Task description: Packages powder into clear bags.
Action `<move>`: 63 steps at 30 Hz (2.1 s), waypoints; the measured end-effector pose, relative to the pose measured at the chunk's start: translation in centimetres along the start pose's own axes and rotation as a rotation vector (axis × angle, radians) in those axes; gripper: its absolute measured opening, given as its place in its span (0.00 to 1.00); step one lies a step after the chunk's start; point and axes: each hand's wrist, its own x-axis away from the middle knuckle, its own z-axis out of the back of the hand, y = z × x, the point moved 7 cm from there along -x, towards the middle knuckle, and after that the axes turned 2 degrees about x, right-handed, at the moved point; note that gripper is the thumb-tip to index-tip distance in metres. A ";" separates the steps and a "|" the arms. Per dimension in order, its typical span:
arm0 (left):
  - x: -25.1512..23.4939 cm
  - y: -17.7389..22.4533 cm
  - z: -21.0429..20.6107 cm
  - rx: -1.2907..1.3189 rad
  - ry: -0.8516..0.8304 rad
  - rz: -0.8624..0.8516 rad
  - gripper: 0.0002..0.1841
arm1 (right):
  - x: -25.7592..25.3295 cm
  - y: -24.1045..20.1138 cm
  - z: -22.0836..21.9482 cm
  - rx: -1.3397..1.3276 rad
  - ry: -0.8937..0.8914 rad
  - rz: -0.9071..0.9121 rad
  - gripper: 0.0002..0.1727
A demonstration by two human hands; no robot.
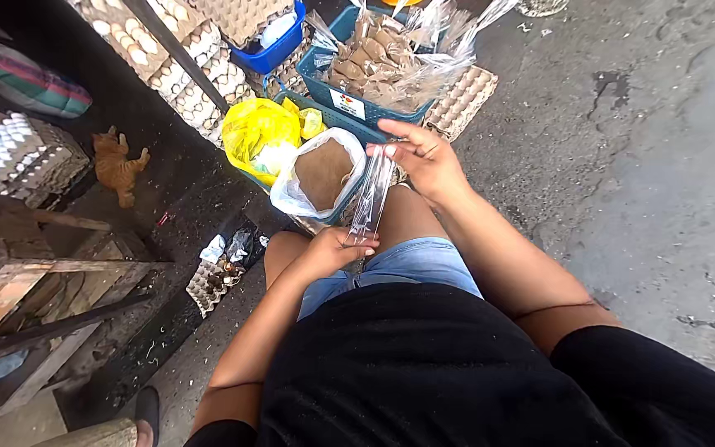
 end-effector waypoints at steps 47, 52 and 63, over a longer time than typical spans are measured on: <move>1.0 -7.2 18.9 -0.498 0.825 0.485 0.14 | -4.6 13.7 -4.7 0.614 -0.242 -0.290 0.19; 1.4 -5.0 20.5 -0.878 0.832 0.535 0.17 | -5.6 13.1 -4.9 0.668 -0.270 -0.206 0.16; -6.2 -10.3 12.7 -0.578 0.619 0.155 0.19 | -9.5 14.0 -4.3 0.716 -0.038 -0.139 0.21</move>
